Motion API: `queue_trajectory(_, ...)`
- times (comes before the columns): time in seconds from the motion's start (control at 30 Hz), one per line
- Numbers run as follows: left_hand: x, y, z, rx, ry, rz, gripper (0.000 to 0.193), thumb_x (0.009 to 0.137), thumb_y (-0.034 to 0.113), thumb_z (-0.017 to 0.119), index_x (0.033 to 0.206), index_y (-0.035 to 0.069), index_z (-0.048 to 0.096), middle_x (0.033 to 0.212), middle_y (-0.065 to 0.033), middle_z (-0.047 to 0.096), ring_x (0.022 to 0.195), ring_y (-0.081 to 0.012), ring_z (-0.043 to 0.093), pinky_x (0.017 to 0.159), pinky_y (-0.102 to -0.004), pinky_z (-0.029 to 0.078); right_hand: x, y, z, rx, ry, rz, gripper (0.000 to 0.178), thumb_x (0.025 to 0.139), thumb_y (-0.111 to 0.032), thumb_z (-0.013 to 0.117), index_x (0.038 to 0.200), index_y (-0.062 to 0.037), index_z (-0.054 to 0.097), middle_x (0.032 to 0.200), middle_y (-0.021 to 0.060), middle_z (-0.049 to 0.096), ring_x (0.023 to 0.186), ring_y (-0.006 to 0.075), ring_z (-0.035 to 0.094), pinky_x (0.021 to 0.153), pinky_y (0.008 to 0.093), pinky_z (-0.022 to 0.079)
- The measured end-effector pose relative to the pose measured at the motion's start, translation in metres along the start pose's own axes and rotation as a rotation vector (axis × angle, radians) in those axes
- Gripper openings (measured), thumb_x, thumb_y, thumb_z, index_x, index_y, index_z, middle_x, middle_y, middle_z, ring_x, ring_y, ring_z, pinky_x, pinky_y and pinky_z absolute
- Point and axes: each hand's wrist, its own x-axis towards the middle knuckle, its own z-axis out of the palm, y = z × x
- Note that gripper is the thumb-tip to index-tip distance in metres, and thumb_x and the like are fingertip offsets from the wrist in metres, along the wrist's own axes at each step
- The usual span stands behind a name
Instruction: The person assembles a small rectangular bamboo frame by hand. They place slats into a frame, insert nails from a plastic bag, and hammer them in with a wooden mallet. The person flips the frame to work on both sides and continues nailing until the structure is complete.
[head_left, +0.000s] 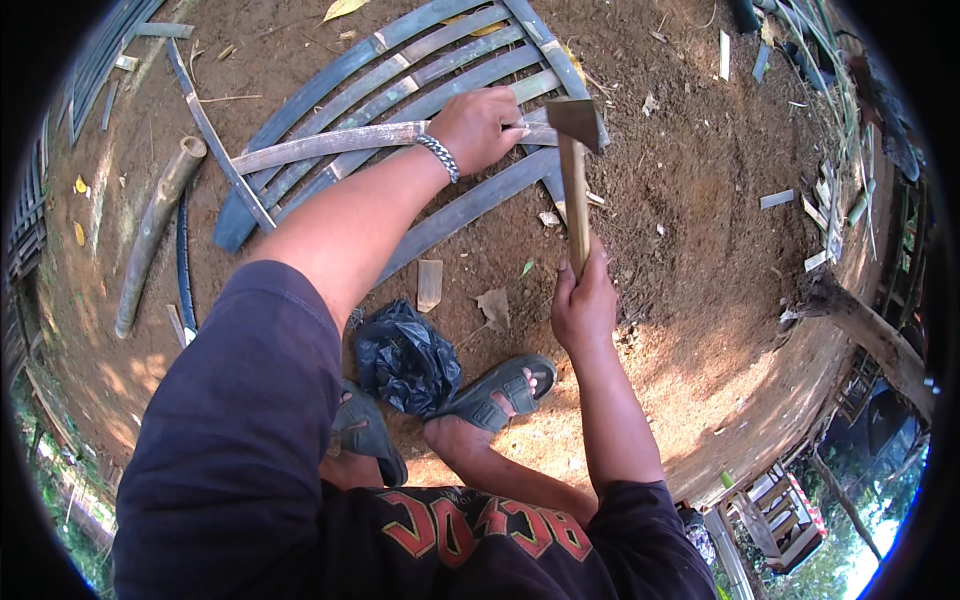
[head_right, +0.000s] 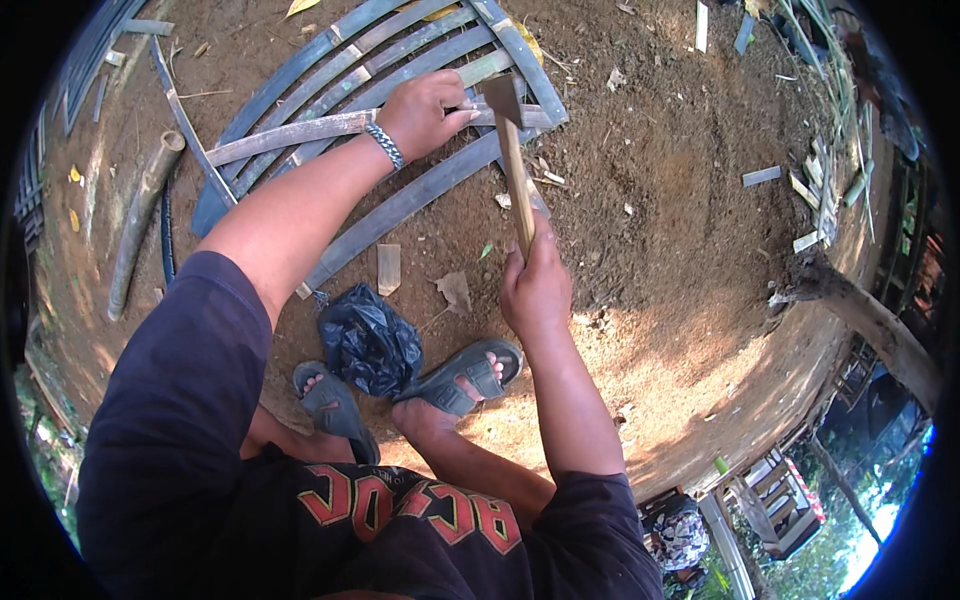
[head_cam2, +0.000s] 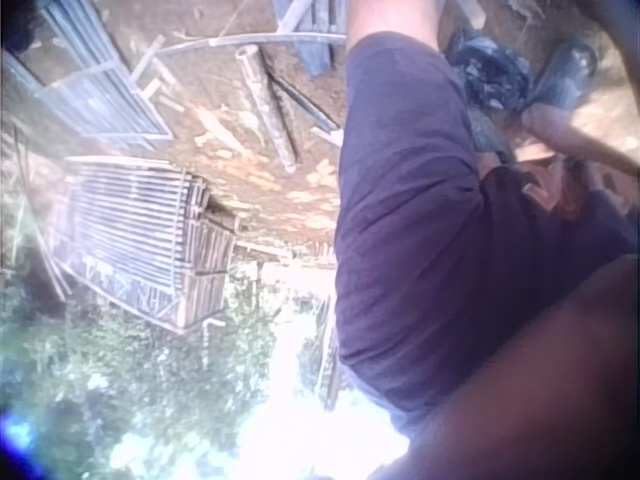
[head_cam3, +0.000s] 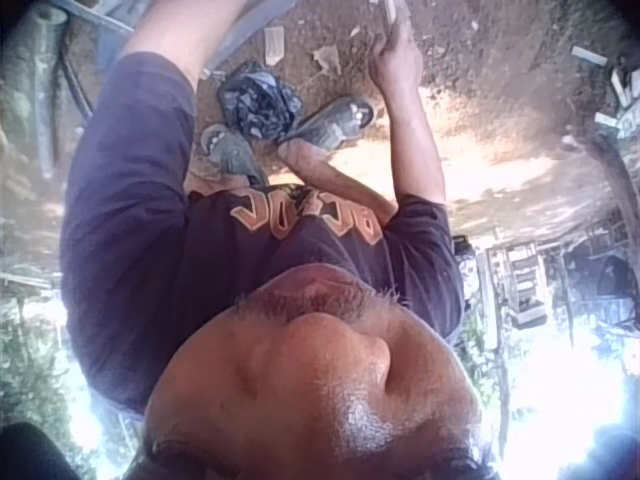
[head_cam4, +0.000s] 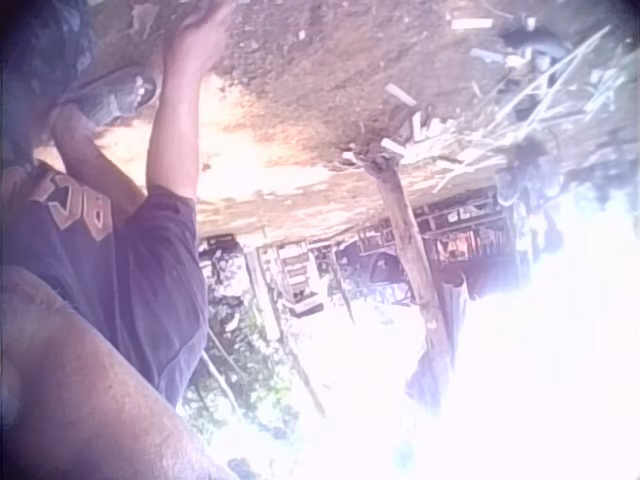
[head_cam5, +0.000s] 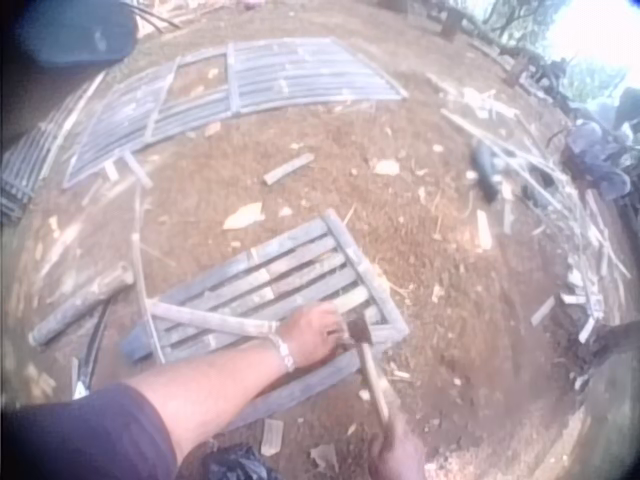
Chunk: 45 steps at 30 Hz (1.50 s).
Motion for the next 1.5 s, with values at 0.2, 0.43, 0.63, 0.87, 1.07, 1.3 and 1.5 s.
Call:
queue_trajectory(0.2, 0.000, 0.003, -0.002, 0.011, -0.003, -0.007, 0.014, 0.087, 0.019, 0.074, 0.085, 0.005, 0.073, 0.093, -0.0092, 0.067, 0.093, -0.0318, 0.069, 0.084, -0.0451, 0.056, -0.005, 0.007, 0.008, 0.092, 0.125, -0.075, 0.055, 0.099, -0.012, 0.059, 0.151, -0.0119, 0.041, 0.119, 0.0297, 0.067, 0.102, 0.0508, 0.067, 0.085, 0.0565, 0.056)
queue_trajectory(0.43, 0.000, 0.001, -0.001, 0.019, 0.009, 0.012, 0.014, 0.087, 0.019, 0.074, 0.085, 0.005, 0.073, 0.093, -0.0095, 0.067, 0.094, -0.0319, 0.068, 0.084, -0.0453, 0.056, -0.001, 0.005, 0.007, 0.041, -0.007, 0.007, 0.055, 0.099, -0.014, 0.059, 0.151, -0.0124, 0.041, 0.118, 0.0295, 0.068, 0.100, 0.0510, 0.068, 0.084, 0.0562, 0.056)
queue_trajectory(0.63, 0.000, 0.000, -0.003, 0.024, -0.049, -0.012, 0.016, 0.088, 0.021, 0.074, 0.086, 0.005, 0.073, 0.096, -0.0098, 0.067, 0.095, -0.0321, 0.068, 0.085, -0.0449, 0.056, -0.003, 0.005, 0.007, -0.009, -0.044, 0.035, 0.054, 0.099, -0.014, 0.060, 0.150, -0.0113, 0.042, 0.117, 0.0293, 0.068, 0.100, 0.0515, 0.068, 0.082, 0.0570, 0.055)
queue_trajectory(0.87, -0.001, -0.001, 0.000, 0.047, -0.037, -0.032, 0.019, 0.088, 0.024, 0.073, 0.088, 0.005, 0.073, 0.097, -0.0102, 0.068, 0.095, -0.0324, 0.068, 0.087, -0.0454, 0.056, 0.020, -0.006, 0.007, 0.270, 0.199, -0.043, 0.053, 0.102, -0.014, 0.059, 0.151, -0.0066, 0.042, 0.113, 0.0294, 0.070, 0.099, 0.0491, 0.070, 0.082, 0.0530, 0.056)
queue_trajectory(1.07, 0.000, 0.004, -0.005, 0.020, -0.074, -0.045, 0.019, 0.085, 0.023, 0.071, 0.092, 0.006, 0.073, 0.096, -0.0113, 0.068, 0.093, -0.0317, 0.069, 0.085, -0.0441, 0.056, 0.053, 0.007, 0.003, 0.231, 0.337, 0.147, 0.055, 0.102, -0.014, 0.058, 0.153, -0.0060, 0.041, 0.126, 0.0283, 0.067, 0.113, 0.0461, 0.067, 0.094, 0.0508, 0.053)
queue_trajectory(1.3, -0.001, 0.007, -0.012, -0.188, 0.020, -0.102, 0.020, 0.081, 0.008, 0.058, 0.095, 0.000, 0.070, 0.092, -0.0125, 0.064, 0.082, -0.0264, 0.065, 0.072, -0.0357, 0.052, 0.041, 0.088, -0.011, -0.244, 0.364, 0.336, 0.061, 0.100, -0.019, 0.063, 0.158, -0.0193, 0.042, 0.126, 0.0185, 0.061, 0.106, 0.0392, 0.064, 0.094, 0.0497, 0.052)
queue_trajectory(1.5, 0.002, -0.004, -0.008, -0.248, 0.132, -0.050, 0.021, 0.082, 0.009, 0.053, 0.092, 0.001, 0.069, 0.093, -0.0172, 0.066, 0.090, -0.0363, 0.065, 0.081, -0.0428, 0.054, 0.077, 0.054, 0.011, -0.340, 0.593, -0.097, 0.052, 0.092, -0.036, 0.075, 0.142, -0.0253, 0.061, 0.133, 0.0081, 0.060, 0.127, 0.0284, 0.053, 0.109, 0.0505, 0.034)
